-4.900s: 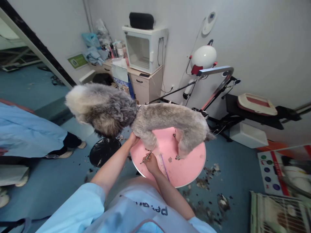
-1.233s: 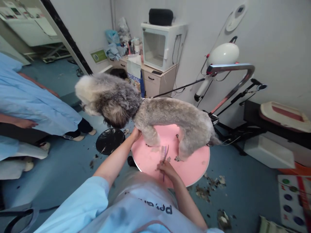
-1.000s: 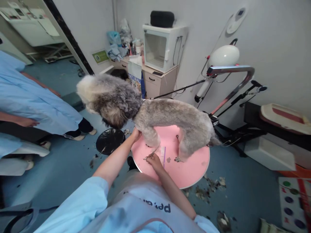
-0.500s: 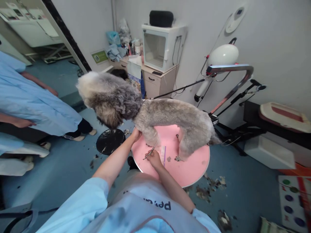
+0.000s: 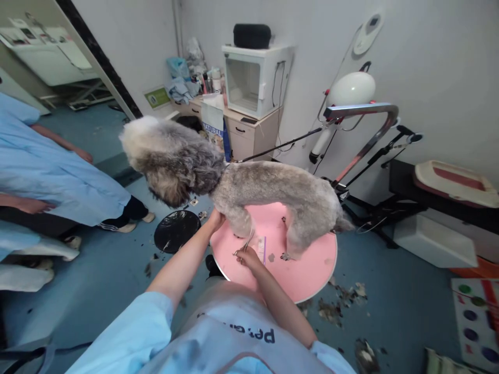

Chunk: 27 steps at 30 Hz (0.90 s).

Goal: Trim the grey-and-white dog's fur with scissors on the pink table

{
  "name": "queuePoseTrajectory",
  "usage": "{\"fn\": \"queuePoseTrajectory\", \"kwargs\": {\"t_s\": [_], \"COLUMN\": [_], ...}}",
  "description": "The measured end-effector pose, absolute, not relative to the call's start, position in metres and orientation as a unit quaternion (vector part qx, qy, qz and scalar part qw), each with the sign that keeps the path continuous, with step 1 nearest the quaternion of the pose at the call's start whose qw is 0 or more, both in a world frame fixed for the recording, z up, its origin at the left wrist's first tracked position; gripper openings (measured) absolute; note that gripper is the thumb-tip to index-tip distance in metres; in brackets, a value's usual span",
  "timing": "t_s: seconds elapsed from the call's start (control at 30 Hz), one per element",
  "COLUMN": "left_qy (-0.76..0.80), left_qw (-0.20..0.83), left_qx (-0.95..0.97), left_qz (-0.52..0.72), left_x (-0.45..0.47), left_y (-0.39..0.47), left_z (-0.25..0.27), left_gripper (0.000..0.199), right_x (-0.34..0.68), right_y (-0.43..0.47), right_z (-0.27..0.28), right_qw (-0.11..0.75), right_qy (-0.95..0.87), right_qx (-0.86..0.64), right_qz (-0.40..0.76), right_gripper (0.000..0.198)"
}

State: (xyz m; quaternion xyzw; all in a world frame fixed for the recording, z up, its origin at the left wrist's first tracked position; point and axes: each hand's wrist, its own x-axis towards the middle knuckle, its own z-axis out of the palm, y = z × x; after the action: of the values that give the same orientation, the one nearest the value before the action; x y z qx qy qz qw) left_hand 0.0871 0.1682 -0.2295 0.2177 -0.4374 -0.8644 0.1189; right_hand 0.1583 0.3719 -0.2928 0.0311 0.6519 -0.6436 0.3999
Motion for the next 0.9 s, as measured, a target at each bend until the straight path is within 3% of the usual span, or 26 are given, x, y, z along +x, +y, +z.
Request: {"fn": "queuePoseTrajectory", "kwargs": {"t_s": [0.13,0.3,0.43,0.6,0.77,0.9], "left_qy": [-0.439,-0.443,-0.445,-0.433,-0.436,-0.441], "left_qw": [0.124,0.120,0.127,0.130,0.127,0.132], "left_qx": [0.215,0.212,0.216,0.218,0.209,0.198], "left_qz": [-0.864,-0.863,-0.860,-0.865,-0.866,-0.866], "left_x": [0.087,0.087,0.088,0.088,0.089,0.088], "left_y": [0.169,0.169,0.170,0.169,0.165,0.165], "left_z": [-0.228,-0.227,-0.224,-0.223,-0.227,-0.230], "left_gripper": [0.030,0.032,0.030,0.026,0.029,0.028], "right_x": [0.156,0.153,0.153,0.151,0.150,0.150], "right_y": [0.375,0.380,0.383,0.384,0.385,0.388], "right_z": [-0.296,-0.294,-0.293,-0.298,-0.302,-0.303], "right_qw": [0.397,0.441,0.436,0.470,0.461,0.480], "right_qy": [0.648,0.623,0.611,0.578,0.565,0.545], "right_qx": [0.052,0.060,0.064,0.078,0.079,0.083], "right_qz": [-0.648,-0.643,-0.657,-0.662,-0.679,-0.682], "right_gripper": [0.040,0.035,0.047,0.038,0.050,0.039]}}
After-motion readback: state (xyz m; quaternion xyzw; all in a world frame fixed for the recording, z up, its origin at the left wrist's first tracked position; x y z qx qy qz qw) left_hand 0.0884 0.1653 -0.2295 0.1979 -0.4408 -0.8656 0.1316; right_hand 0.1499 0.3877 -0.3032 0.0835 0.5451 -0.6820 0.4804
